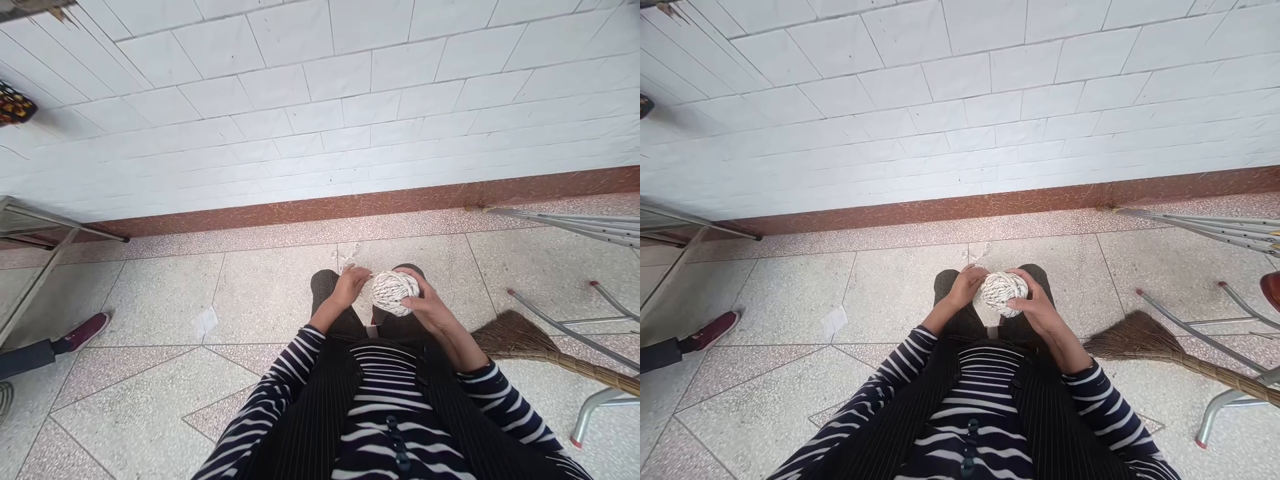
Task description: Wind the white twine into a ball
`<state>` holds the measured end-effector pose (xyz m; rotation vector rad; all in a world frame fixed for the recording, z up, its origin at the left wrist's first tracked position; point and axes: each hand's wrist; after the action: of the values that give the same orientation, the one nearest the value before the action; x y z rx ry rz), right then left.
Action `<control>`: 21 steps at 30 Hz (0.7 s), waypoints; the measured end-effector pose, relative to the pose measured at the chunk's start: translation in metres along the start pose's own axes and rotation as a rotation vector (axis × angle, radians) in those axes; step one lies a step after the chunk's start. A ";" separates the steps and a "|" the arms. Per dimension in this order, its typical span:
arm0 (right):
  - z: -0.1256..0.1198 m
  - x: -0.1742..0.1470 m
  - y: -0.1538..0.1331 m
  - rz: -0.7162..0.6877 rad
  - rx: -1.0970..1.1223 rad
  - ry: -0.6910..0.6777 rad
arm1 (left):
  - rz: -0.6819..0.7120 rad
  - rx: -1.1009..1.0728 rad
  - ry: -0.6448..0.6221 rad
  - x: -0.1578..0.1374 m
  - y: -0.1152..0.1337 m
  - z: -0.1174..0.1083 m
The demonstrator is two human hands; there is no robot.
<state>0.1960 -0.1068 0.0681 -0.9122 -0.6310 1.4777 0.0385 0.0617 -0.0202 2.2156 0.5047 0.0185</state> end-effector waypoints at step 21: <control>-0.025 0.059 0.039 0.279 -1.263 0.093 | 0.095 0.476 -0.126 -0.021 0.034 0.005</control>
<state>0.1972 -0.0570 0.0122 -2.0696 -1.4578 1.1592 0.0322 0.0313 0.0047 2.6830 0.3585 -0.2102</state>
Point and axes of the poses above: each hand's wrist, its own x-axis towards the middle knuckle, its own z-axis out of the palm, y = z × x, and after that the axes turned 15 degrees about -y, right-handed
